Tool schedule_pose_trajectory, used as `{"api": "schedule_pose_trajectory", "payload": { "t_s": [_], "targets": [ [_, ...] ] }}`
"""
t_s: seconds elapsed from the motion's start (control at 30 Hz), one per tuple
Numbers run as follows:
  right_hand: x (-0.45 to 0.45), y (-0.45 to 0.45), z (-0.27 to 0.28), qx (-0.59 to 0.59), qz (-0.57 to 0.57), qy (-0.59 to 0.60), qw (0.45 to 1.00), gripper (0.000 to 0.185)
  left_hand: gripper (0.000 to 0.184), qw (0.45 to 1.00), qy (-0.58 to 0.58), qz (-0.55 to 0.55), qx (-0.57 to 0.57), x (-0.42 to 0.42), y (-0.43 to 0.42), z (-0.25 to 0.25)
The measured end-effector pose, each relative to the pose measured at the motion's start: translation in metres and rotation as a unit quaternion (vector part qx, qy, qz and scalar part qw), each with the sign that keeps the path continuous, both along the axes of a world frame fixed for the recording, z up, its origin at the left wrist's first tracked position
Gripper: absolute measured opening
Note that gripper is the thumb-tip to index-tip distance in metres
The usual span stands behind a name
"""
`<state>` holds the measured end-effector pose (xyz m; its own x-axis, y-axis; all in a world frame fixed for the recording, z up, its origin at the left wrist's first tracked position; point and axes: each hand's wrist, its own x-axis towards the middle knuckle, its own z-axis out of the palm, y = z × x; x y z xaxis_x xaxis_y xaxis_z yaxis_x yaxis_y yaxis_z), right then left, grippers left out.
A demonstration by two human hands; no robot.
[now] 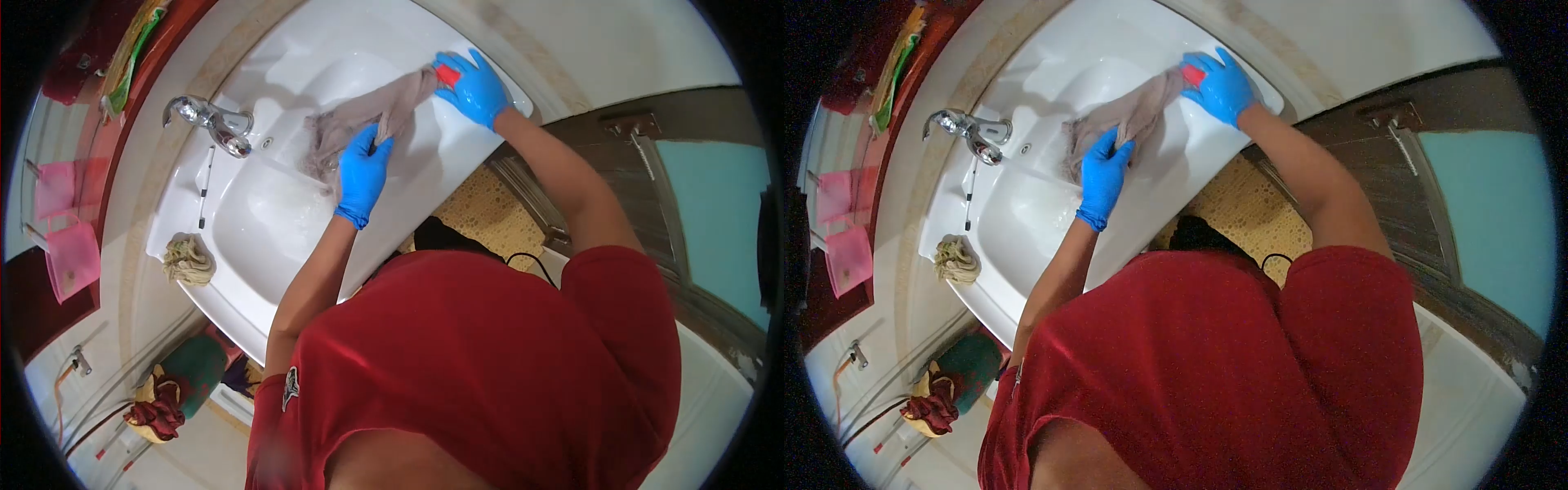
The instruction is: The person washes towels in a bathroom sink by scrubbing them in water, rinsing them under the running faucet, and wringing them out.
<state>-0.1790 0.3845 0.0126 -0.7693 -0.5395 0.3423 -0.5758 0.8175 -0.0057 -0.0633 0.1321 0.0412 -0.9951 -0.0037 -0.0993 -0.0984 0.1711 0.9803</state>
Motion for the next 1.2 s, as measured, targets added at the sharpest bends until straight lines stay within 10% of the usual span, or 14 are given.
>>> {"api": "schedule_pose_trajectory", "payload": {
  "t_s": [0.4,0.53,0.63,0.87,1.0,1.2],
  "targets": [
    [0.146,-0.069,0.007,0.125,-0.087,-0.075,0.986,0.017,0.027,0.999,-0.013,0.046,0.007,0.069,-0.071,0.004],
    [0.156,-0.127,0.009,0.088,0.021,-0.148,0.985,0.013,0.027,0.990,-0.044,0.101,0.089,0.079,-0.093,0.017],
    [0.153,-0.150,0.015,-0.153,0.058,-0.307,0.938,0.026,0.027,0.988,-0.030,0.120,0.091,0.077,-0.094,0.028],
    [0.010,0.004,0.024,-0.161,0.088,-0.045,0.982,0.024,0.028,0.996,0.075,0.038,-0.023,0.023,-0.038,0.073],
    [0.019,0.085,0.016,-0.114,-0.044,-0.207,0.971,0.022,0.030,0.990,0.092,-0.080,-0.068,-0.008,0.013,0.041],
    [0.095,0.029,0.031,0.057,-0.042,-0.141,0.987,0.015,0.029,0.992,0.062,-0.090,-0.069,0.018,0.010,0.021]
  ]
}}
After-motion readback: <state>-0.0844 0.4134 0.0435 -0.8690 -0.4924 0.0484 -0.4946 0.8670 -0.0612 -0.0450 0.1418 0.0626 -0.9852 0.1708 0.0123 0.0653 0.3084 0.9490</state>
